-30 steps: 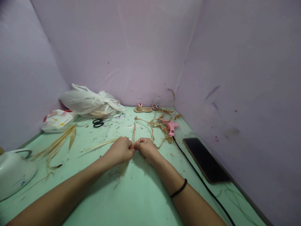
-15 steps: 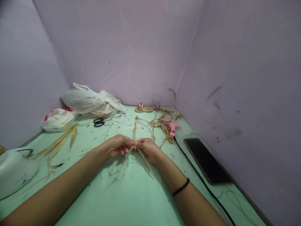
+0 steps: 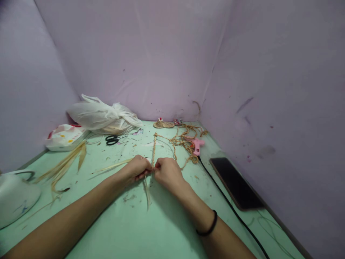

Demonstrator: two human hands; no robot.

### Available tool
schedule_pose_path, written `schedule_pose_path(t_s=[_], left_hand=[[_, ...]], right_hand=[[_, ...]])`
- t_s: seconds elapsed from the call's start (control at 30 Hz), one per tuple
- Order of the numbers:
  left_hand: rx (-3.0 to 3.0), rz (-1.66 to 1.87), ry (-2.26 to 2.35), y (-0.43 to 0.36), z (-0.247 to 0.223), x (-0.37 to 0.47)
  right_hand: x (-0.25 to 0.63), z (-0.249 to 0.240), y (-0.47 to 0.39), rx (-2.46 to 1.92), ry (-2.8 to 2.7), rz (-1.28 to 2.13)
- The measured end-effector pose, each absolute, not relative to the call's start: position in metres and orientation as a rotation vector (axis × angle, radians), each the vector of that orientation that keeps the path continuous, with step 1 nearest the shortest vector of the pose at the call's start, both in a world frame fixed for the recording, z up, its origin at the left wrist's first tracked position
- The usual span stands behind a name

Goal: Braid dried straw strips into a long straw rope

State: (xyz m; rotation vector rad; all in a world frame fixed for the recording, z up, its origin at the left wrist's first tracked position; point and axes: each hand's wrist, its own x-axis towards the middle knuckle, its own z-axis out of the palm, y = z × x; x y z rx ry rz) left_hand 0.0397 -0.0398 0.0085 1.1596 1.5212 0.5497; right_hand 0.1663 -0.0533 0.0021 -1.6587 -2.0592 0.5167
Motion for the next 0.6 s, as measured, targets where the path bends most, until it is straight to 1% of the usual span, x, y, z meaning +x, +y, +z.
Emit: schedule_pose_path(t_s=[0.1, 0.23, 0.3, 0.4, 0.5, 0.6], left_hand=[[1.073, 0.526, 1.523, -0.038, 0.005, 0.037], [1.007, 0.549, 1.394, -0.034, -0.001, 0.031], [1.055, 0.578, 1.338, -0.034, -0.003, 0.029], [1.147, 0.613, 1.272, -0.034, -0.004, 0.027], [1.171, 0.588, 1.234, -0.033, -0.004, 0.025], [1.193, 0.555, 1.209, -0.033, -0.004, 0.023]], right_hand=[[0.161, 0.010, -0.063, -1.733, -2.096, 0.497], [0.154, 0.010, -0.072, -1.704, -2.176, 0.376], [0.156, 0.007, -0.071, -1.649, -2.219, 0.390], [0.165, 0.002, -0.058, -1.566, -2.180, 0.610], [0.174, -0.001, -0.042, -1.592, -1.774, 0.832], [0.173, -0.001, -0.036, -1.540, -1.347, 1.307]])
